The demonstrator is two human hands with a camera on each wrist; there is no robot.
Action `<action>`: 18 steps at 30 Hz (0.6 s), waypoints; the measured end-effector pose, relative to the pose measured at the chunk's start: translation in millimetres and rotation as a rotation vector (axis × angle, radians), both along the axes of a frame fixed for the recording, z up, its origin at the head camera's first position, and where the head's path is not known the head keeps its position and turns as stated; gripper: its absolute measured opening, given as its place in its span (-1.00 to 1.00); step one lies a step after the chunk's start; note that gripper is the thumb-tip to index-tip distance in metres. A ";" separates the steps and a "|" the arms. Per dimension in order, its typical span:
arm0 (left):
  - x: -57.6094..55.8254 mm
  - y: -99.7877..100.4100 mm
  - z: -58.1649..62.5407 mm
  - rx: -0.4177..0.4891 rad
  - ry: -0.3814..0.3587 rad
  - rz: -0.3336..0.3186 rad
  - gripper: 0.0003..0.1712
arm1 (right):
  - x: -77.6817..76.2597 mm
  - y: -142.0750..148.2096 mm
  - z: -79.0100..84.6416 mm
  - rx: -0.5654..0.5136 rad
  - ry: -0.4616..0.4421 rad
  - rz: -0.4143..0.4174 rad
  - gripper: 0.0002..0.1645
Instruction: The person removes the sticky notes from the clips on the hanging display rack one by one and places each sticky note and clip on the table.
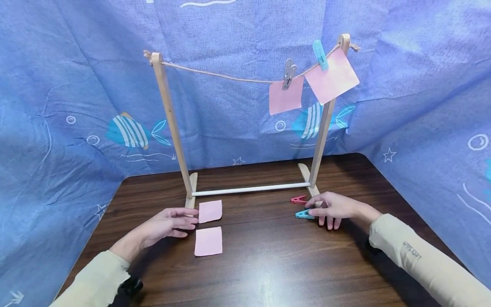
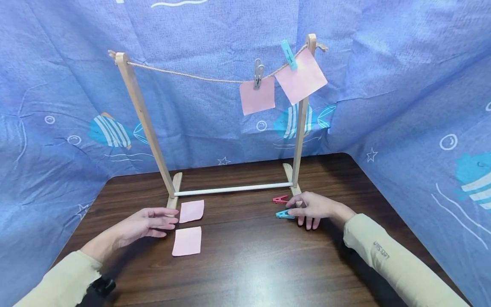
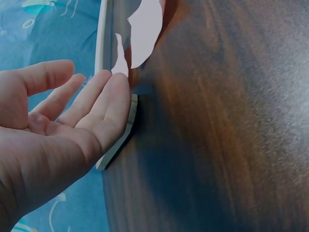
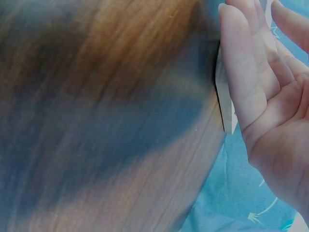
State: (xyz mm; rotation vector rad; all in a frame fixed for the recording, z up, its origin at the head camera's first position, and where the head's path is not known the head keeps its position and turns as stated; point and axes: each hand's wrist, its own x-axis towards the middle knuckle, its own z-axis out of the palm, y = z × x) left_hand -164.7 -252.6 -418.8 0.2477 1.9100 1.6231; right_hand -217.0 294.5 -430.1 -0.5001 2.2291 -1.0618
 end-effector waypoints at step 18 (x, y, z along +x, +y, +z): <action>-3.2 1.7 15.2 -0.016 -0.122 -0.127 -0.36 | -7.4 -4.6 29.8 0.069 -0.116 0.052 -0.47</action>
